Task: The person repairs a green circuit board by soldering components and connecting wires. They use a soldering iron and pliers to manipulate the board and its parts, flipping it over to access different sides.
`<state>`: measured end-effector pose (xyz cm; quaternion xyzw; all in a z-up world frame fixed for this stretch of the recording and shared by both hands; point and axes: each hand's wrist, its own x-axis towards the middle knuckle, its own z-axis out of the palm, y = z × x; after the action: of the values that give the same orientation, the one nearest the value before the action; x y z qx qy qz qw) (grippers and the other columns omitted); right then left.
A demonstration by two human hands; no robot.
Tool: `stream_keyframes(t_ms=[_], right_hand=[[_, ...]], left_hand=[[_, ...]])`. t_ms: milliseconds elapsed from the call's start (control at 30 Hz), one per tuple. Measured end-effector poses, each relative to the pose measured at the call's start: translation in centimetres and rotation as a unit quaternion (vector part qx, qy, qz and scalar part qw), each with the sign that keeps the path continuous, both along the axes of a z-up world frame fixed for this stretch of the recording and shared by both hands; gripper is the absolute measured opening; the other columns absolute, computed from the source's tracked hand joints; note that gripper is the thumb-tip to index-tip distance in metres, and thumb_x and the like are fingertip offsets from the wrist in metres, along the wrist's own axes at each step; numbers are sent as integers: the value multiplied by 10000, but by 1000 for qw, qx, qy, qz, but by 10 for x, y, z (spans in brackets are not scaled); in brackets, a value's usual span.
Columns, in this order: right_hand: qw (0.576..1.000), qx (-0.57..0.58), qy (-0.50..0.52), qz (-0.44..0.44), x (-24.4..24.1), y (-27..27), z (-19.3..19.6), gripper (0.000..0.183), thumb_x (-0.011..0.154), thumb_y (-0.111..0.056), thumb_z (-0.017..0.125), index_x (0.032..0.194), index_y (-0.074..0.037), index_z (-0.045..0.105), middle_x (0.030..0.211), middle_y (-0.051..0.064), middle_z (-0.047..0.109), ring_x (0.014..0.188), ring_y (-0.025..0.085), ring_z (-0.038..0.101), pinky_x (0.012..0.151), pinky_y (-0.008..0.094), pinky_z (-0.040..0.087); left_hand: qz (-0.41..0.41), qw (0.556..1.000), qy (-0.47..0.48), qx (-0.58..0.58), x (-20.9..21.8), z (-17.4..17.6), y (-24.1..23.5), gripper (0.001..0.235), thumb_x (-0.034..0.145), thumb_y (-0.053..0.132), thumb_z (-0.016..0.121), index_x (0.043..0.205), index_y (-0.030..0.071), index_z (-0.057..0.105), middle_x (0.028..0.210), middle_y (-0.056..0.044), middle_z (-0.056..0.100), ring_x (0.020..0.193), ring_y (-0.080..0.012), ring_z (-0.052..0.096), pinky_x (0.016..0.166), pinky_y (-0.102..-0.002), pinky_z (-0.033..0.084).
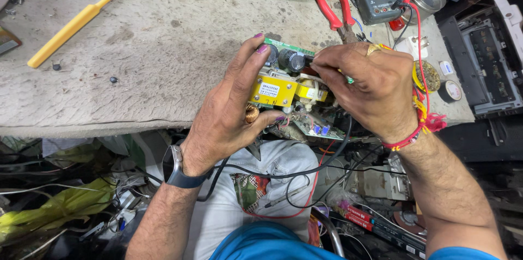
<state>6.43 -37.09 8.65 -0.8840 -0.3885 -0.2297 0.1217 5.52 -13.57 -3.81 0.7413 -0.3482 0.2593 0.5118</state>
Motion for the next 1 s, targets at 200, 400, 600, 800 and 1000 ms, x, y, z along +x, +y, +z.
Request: stream_keyframes(t_ms=[200, 400, 600, 800, 1000], right_hand=[[998, 33, -47, 29, -4, -3, -4, 177, 898, 87, 809, 1015, 15, 699, 1003, 136, 754, 902, 247, 765, 751, 311, 607], [961, 261, 48, -73, -4, -42, 16, 163, 1045, 90, 789, 1164, 78, 679, 1047, 171, 715, 873, 163, 723, 789, 261, 603], [869, 330, 354, -102, 88, -89, -27, 156, 978, 56, 740, 1127, 72, 697, 998, 107, 741, 847, 140, 745, 791, 281, 650], [932, 308, 163, -94, 51, -105, -34, 240, 1070, 45, 717, 1301, 81, 660, 1171, 132, 724, 956, 156, 728, 843, 249, 602], [807, 563, -26, -177, -100, -129, -129, 235, 1059, -161, 668, 970, 56, 666, 857, 117, 682, 637, 157, 650, 571, 239, 498]], left_hand=[[2, 1000, 4, -2, -2, 3, 1, 1061, 829, 223, 921, 1626, 145, 225, 1681, -217, 305, 1496, -432, 494, 1207, -475, 517], [-3, 1000, 15, -8, -3, 6, 2, 1025, 820, 189, 909, 1615, 137, 264, 1678, -214, 319, 1501, -430, 499, 1208, -467, 521], [-9, 999, 12, -35, 0, -1, 4, 983, 851, 234, 940, 1591, 107, 306, 1629, -194, 376, 1476, -371, 482, 1255, -466, 478], [-33, 995, 43, -87, 5, 13, 6, 826, 918, 134, 919, 1541, 86, 379, 1550, -130, 470, 1424, -262, 536, 1221, -382, 520], [-181, 919, 247, -249, 5, -41, 11, 682, 987, 92, 909, 1483, 69, 441, 1437, -73, 551, 1284, -162, 581, 1131, -325, 567]])
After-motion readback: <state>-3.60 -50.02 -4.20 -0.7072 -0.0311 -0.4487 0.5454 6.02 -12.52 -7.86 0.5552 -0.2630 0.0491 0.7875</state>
